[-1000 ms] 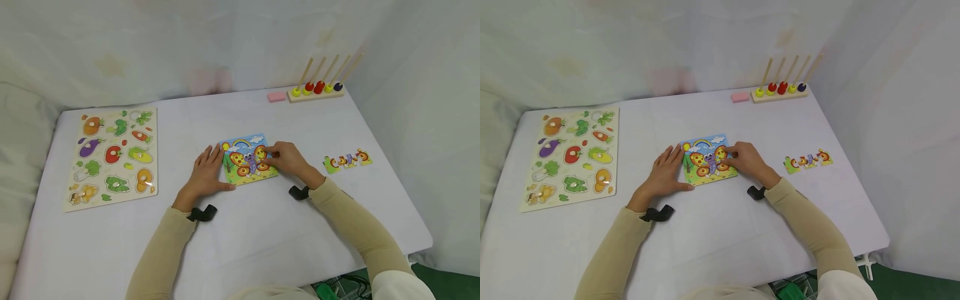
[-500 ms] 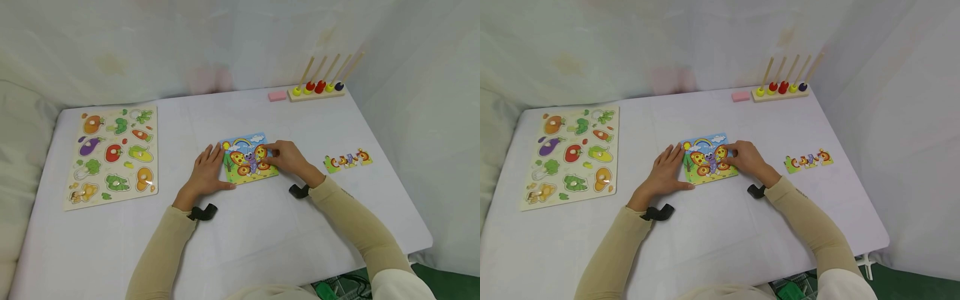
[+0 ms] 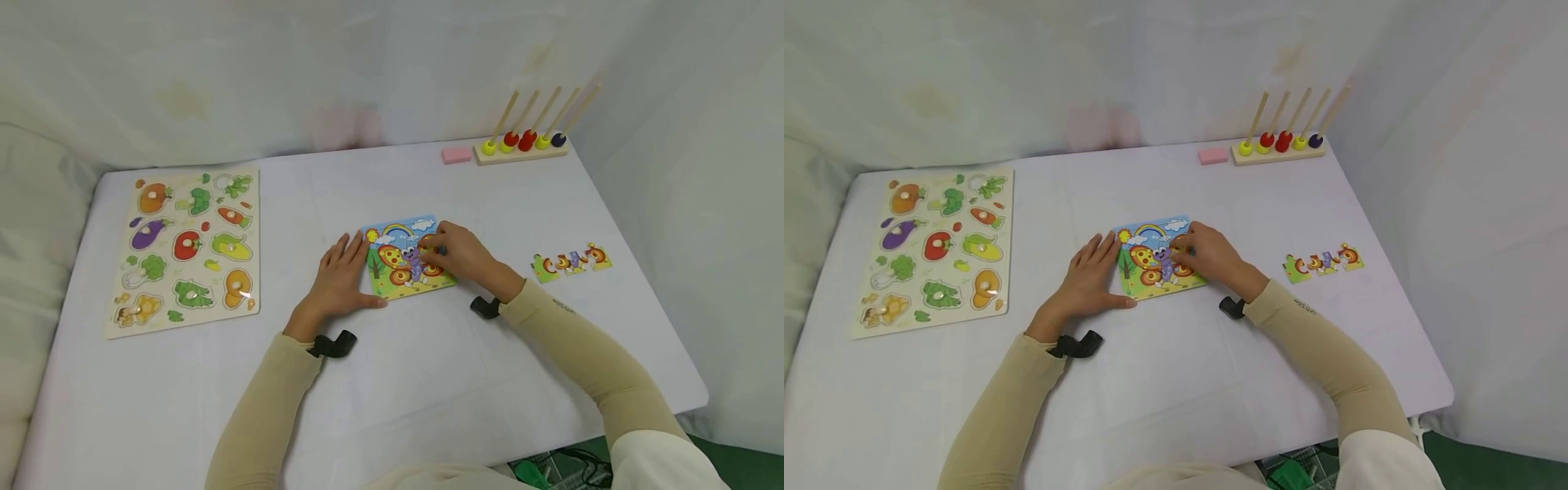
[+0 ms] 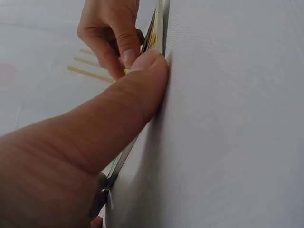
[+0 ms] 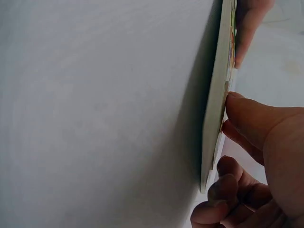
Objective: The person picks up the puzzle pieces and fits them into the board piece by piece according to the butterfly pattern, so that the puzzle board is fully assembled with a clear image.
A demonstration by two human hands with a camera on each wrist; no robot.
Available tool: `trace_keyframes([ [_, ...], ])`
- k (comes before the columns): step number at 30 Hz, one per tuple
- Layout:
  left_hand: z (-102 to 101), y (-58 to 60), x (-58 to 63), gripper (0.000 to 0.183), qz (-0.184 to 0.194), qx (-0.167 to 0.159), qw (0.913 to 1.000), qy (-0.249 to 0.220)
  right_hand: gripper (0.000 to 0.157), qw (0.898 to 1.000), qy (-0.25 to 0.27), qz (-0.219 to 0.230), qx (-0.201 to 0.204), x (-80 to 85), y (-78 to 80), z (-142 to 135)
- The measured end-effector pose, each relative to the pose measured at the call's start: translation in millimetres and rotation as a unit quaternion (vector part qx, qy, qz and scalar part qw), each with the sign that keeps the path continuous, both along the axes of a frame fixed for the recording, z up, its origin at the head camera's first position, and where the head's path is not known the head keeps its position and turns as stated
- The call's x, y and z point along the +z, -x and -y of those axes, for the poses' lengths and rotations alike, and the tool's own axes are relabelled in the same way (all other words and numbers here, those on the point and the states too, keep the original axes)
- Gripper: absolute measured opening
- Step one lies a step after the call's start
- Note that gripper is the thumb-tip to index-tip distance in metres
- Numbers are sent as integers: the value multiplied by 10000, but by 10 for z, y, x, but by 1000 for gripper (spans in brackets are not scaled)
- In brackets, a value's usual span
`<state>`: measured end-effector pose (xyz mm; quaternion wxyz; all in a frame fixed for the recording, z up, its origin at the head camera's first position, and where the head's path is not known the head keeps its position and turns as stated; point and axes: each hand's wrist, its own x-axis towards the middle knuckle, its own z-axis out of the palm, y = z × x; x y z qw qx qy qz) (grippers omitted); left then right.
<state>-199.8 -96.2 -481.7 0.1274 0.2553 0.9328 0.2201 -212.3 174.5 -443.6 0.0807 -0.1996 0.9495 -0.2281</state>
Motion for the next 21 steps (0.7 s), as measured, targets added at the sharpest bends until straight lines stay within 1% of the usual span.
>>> trace_keyframes([
  [6,-7,4,-2,123,41,33,10000,34,36,9998,-159,-8,146,-10,4,-8],
  [15,-3,0,0,123,68,48,10000,25,33,9984,-457,-233,247,-26,8,-6],
  [21,-15,0,21,122,20,41,10000,80,31,9957,-688,-519,325,-11,-7,-15],
])
